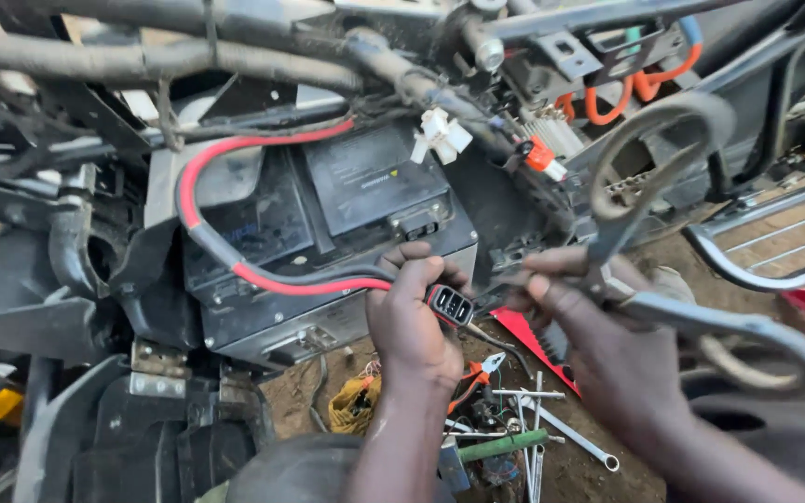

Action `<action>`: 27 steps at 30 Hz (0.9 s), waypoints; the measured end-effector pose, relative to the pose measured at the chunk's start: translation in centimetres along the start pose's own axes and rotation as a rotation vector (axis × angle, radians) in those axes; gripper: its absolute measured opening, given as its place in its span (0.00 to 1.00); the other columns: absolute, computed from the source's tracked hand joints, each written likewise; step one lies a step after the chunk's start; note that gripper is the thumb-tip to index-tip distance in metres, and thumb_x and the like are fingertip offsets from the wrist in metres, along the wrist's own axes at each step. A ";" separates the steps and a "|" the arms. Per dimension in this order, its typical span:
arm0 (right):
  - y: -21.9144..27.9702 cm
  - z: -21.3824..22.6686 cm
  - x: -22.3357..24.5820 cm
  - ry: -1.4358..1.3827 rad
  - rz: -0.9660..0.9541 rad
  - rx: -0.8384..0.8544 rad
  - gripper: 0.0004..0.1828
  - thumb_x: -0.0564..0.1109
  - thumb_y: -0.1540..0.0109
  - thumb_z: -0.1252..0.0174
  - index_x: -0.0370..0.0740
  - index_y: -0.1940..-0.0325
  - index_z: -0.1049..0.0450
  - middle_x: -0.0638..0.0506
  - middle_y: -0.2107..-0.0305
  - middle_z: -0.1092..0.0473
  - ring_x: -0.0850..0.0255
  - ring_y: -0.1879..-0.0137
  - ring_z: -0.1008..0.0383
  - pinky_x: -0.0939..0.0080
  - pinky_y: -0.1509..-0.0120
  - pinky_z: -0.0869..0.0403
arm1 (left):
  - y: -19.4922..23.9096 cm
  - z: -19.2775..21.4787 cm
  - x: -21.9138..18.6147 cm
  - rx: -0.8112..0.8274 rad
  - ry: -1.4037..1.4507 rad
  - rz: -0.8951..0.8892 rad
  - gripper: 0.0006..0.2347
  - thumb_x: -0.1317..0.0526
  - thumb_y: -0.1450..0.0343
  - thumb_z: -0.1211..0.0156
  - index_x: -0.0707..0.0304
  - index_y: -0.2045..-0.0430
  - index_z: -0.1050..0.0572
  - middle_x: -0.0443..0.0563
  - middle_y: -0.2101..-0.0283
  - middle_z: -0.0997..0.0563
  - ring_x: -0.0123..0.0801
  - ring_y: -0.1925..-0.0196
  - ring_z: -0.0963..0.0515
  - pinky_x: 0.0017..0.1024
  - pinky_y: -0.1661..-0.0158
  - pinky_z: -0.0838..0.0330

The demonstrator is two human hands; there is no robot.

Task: Repairing the electrical wiring and battery connections of a motorcycle using scissors.

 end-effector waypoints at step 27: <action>-0.3 1.3 -1.5 -0.029 -0.747 -0.115 0.12 0.21 0.44 0.36 0.12 0.58 0.15 0.22 0.66 0.15 0.36 0.57 0.16 0.48 0.44 0.27 | 7.3 -3.9 -2.0 -0.254 -0.292 -0.072 0.08 0.72 0.49 0.52 0.73 0.80 0.30 0.63 0.82 0.25 0.47 0.85 0.25 0.37 0.81 0.34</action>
Point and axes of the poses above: each hand's wrist, its own y-axis away from the middle knuckle, its own z-axis out of the back of the hand, x = y × z, the point moved 2 cm from there along -y, towards the middle knuckle
